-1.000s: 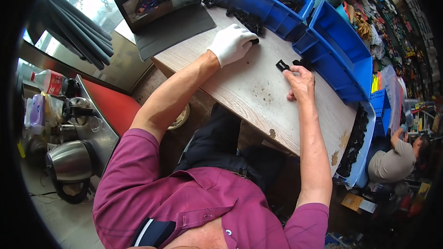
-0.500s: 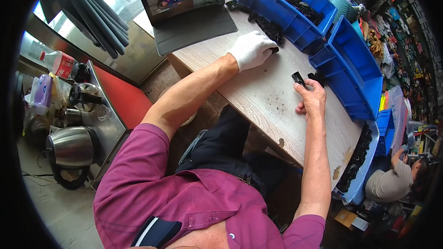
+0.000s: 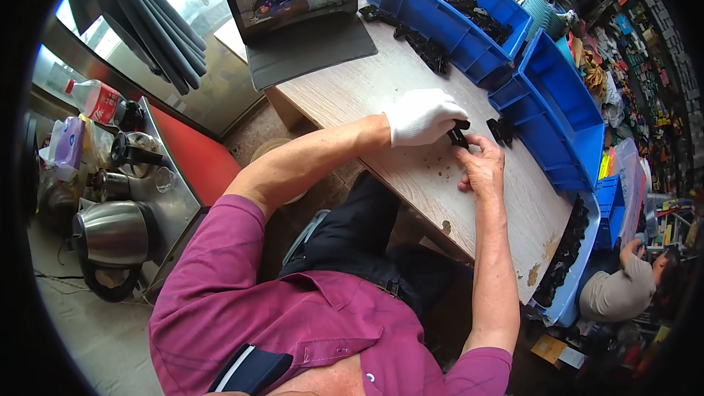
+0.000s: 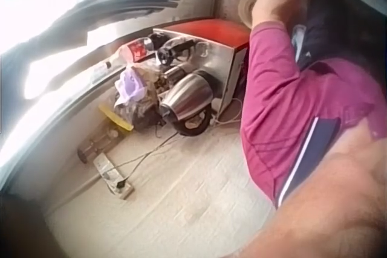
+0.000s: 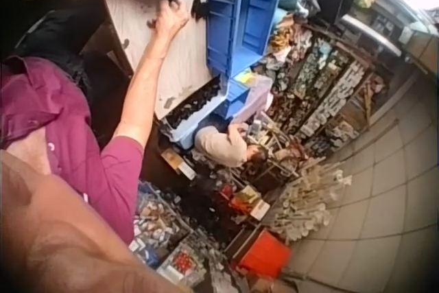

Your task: The recorder is assembling small black plastic components by hand at a workbench.

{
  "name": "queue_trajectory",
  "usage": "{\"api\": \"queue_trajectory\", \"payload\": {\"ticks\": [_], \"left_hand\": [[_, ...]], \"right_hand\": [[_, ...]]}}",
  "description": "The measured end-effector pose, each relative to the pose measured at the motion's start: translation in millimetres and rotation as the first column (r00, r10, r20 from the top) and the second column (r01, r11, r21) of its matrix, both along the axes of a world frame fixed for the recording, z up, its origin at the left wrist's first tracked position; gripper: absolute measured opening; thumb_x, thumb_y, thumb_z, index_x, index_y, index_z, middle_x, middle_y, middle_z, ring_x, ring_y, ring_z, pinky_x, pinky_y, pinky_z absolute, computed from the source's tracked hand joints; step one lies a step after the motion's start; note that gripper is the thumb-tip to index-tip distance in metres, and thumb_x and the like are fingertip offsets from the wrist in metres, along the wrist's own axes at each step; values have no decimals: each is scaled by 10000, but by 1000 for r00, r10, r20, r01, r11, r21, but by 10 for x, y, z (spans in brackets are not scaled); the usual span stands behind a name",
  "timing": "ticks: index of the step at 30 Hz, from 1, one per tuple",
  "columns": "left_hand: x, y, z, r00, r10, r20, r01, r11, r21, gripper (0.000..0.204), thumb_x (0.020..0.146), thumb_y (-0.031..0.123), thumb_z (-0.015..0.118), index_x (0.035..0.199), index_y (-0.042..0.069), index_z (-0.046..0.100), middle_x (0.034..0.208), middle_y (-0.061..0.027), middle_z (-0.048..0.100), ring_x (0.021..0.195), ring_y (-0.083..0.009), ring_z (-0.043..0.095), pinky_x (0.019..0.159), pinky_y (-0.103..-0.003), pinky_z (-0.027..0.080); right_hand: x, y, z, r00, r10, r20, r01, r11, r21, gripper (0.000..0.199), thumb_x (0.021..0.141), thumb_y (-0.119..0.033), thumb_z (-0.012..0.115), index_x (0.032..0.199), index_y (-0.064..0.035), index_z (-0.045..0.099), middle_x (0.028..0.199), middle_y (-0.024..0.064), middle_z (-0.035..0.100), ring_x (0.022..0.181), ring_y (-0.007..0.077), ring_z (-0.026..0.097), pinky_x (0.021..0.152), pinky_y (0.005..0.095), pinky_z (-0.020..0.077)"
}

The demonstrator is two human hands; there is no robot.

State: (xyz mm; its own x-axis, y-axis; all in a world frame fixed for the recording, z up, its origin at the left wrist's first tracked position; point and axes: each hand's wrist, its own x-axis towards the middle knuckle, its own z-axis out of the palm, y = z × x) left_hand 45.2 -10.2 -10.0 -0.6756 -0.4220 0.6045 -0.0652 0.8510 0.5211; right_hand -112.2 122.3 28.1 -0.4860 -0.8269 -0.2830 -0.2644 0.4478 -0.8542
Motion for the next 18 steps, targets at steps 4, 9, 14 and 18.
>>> {"api": "queue_trajectory", "payload": {"ticks": [4,9,14,18], "left_hand": [[-116,52,30,990,-64,126,78,991,-110,210,853,138,665,1036,110,765,972,-157,743,937,-365,712,822,-448,566],[-137,45,48,978,-170,121,181,980,-84,214,851,130,655,1036,103,760,985,-151,738,947,-370,709,823,-451,565],[-110,117,3,980,-185,70,190,979,-69,279,877,93,636,1128,89,756,1008,-148,738,939,-372,703,820,-455,565],[-97,122,16,972,-207,110,219,968,-120,285,878,100,642,1138,83,758,998,-147,741,941,-371,707,828,-452,568]], "right_hand": [[-31,20,-72,1000,-4,31,5,999,-31,307,863,-92,743,1150,-9,675,583,-16,518,392,81,451,324,278,391],[-13,44,-79,1000,-21,17,22,999,-46,295,862,-72,729,1145,-7,679,567,-22,501,391,78,446,330,275,390],[-14,73,-122,999,-38,35,42,993,-107,281,856,-63,731,1128,-6,689,567,-25,505,392,74,444,334,269,393],[-7,86,-86,999,-21,40,24,996,-86,266,856,-52,721,1118,-9,697,564,-33,501,394,68,443,336,264,397]]}}
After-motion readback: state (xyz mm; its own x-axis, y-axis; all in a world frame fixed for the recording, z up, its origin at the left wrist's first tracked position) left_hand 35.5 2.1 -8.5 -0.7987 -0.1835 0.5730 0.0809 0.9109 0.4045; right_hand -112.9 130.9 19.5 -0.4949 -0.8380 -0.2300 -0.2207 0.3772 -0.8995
